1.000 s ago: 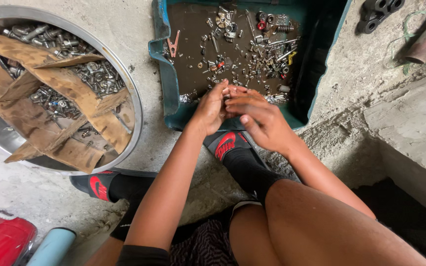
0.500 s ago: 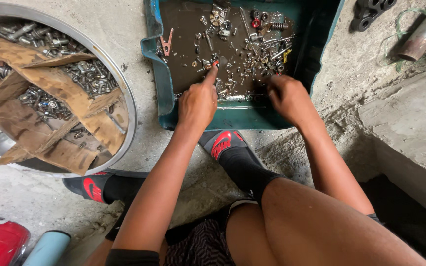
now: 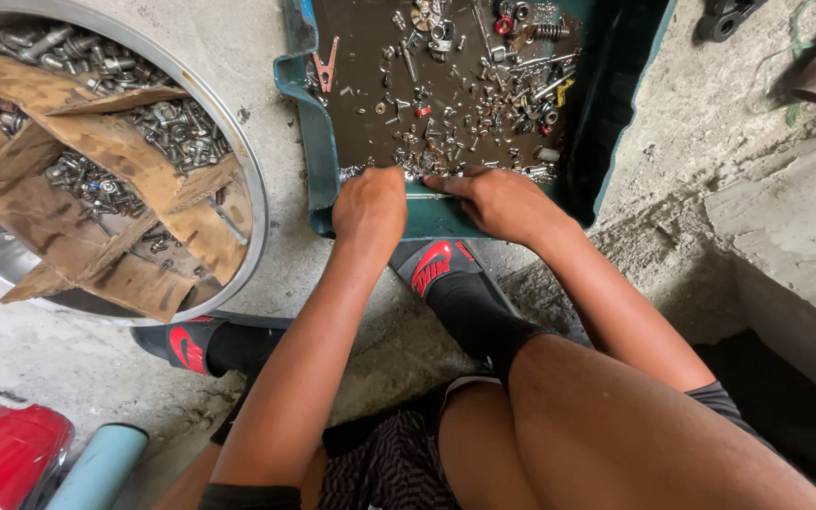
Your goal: The person sits on the floor and sorts small metal hardware from a green tray into a metal bowl with cardboard dividers. They pick up items one by one, inspect them, and place them into the bowl, occasionally transferring handfuls between the tray and bowl.
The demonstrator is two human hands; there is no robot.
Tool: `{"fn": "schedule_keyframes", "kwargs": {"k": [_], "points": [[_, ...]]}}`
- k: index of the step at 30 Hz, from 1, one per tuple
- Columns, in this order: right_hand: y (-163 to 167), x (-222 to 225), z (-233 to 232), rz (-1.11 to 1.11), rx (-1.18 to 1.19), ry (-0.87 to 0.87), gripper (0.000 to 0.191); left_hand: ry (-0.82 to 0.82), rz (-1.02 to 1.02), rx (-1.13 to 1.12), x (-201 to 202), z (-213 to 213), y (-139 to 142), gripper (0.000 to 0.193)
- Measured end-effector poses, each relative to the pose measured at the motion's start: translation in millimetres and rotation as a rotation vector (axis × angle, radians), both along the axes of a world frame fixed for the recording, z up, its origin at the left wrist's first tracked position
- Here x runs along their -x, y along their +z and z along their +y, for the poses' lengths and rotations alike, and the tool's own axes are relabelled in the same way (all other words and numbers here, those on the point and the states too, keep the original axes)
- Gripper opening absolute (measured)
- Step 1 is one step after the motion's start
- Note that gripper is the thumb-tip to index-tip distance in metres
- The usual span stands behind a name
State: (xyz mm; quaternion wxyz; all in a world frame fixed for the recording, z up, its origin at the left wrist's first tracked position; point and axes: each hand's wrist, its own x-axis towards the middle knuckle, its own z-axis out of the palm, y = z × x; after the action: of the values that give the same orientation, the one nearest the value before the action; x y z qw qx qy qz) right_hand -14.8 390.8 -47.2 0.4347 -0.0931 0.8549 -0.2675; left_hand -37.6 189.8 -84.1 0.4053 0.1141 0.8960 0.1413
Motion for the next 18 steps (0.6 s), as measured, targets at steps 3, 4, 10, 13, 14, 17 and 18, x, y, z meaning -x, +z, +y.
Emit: {"fn": "schedule_keyframes", "kwargs": {"k": [3,4,10,13,14,17,18], "points": [[-6.9,4.0,-6.2,0.067,0.069,0.008,0.055,0.05,0.083,-0.131,-4.9,-2.3,-1.0,0.032],[-10.0,4.8,-6.4,0.096,0.095,0.001,0.055,0.066,0.124,-0.182,-5.6,-1.9,-2.8,0.03],[-18.4,10.6,5.6,0.327,-0.05,-0.198,0.017,-0.013,0.308,-0.27,-0.7,7.0,-34.4,0.014],[-15.9,12.4,9.4,0.327,-0.041,-0.352,0.021,-0.021,0.336,-0.304,-0.8,11.1,-46.5,0.012],[-15.4,12.9,9.7,0.341,-0.031,-0.34,0.022,-0.013,0.338,-0.308,-0.5,11.4,-48.5,0.012],[-15.2,12.9,9.5,0.365,-0.008,-0.283,0.022,0.014,0.378,-0.332,-0.8,8.3,-48.7,0.012],[-16.2,13.4,9.4,0.368,-0.006,-0.252,0.021,0.023,0.406,-0.343,0.2,6.0,-48.7,0.012]]}}
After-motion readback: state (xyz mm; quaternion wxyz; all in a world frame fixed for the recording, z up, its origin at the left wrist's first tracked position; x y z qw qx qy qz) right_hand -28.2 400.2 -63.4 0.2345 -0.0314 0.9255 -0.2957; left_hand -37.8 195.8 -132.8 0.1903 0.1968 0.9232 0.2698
